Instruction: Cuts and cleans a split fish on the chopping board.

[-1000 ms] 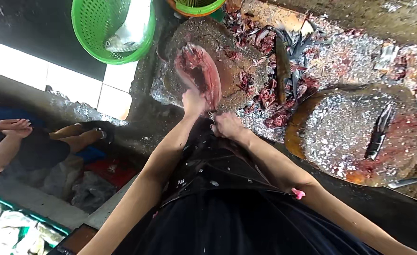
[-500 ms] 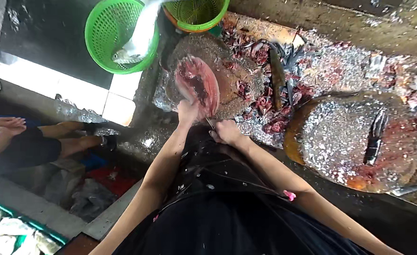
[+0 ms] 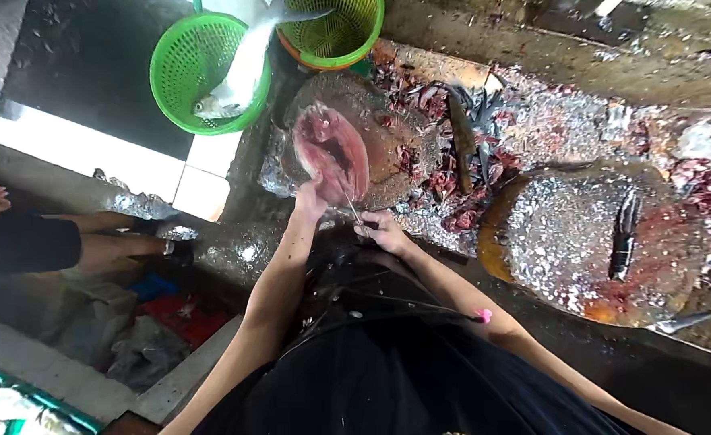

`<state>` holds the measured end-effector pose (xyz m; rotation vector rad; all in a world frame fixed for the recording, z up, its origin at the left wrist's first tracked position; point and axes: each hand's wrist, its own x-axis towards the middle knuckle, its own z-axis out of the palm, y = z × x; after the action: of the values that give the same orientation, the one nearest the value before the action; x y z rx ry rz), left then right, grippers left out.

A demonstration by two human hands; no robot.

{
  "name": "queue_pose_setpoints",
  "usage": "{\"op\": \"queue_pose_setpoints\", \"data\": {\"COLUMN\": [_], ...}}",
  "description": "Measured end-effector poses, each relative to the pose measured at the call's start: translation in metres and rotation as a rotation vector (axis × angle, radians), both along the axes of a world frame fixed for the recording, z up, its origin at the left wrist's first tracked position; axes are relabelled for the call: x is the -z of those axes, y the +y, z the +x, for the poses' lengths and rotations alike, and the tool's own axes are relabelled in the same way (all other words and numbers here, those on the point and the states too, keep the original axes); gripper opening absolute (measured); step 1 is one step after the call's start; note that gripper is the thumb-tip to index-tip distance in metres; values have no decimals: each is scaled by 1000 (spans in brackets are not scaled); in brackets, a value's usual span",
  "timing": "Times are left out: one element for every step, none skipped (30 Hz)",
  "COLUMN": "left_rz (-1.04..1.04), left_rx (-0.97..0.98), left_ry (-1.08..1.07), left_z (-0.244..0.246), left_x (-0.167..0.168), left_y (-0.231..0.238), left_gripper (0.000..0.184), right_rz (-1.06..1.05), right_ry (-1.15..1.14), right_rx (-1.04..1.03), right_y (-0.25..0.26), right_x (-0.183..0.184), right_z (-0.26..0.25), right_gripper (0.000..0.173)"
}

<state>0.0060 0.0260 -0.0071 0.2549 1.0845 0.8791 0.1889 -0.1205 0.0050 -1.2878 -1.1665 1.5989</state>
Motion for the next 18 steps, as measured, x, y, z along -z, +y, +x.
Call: {"op": "queue_pose_setpoints", "data": {"left_rz": [-7,-18,-31,-47,-59,-61,-53,-38,-19,-5,4,12,16,20,27,32,40,46], "left_rx": [-12,-29,-44,-57,-64,-71,-78,-89,-98,-108,-113,-106,-86,-63,-32,-32,-32,-30], "left_ry": [-47,-66,-79,-89,-88,-86,-89,-100,-113,-115,-102,-70,-7,89,207,328,419,448], "left_z": [2,4,4,3,3,2,1,0,-1,-3,-4,-6,-6,-7,-7,-7,-6,-6], "left_x": [2,2,0,-3,-6,-6,-5,-4,-2,-1,-1,-1,-2,-3,-3,-3,-6,-8], "left_y": [-3,-3,-2,-1,2,4,4,3,4,5,8,11,15,20,22,23,31,40], "left_gripper": [29,30,32,34,35,35,35,33,32,32,32,33,35,37,41,45,50,51], "right_rz": [-19,-26,-23,-13,9,38,62,94,136,204,302,375,356,237,67,-32,-62,-34], "right_ry": [85,116,108,89,67,40,-5,-74,-172,-308,-483,-689,-890,-1076,-1209,-1289,-1310,-1262], "right_rx": [3,-3,-14,-22,-28,-32,-42,-51,-45,-17,40,107,154,135,55,-24,-74,-78], "right_y": [-4,-5,-7,-9,-9,-10,-12,-15,-20,-26,-34,-43,-52,-61,-73,-86,-89,-88], "right_x": [2,4,4,3,1,-1,-4,-7,-10,-12,-11,-5,5,13,15,11,-2,-19], "right_z": [2,4,5,6,8,10,13,16,20,25,31,41,54,70,83,90,94,93], "right_gripper": [27,28,29,29,29,30,31,32,34,36,39,45,56,69,78,81,79,74]}}
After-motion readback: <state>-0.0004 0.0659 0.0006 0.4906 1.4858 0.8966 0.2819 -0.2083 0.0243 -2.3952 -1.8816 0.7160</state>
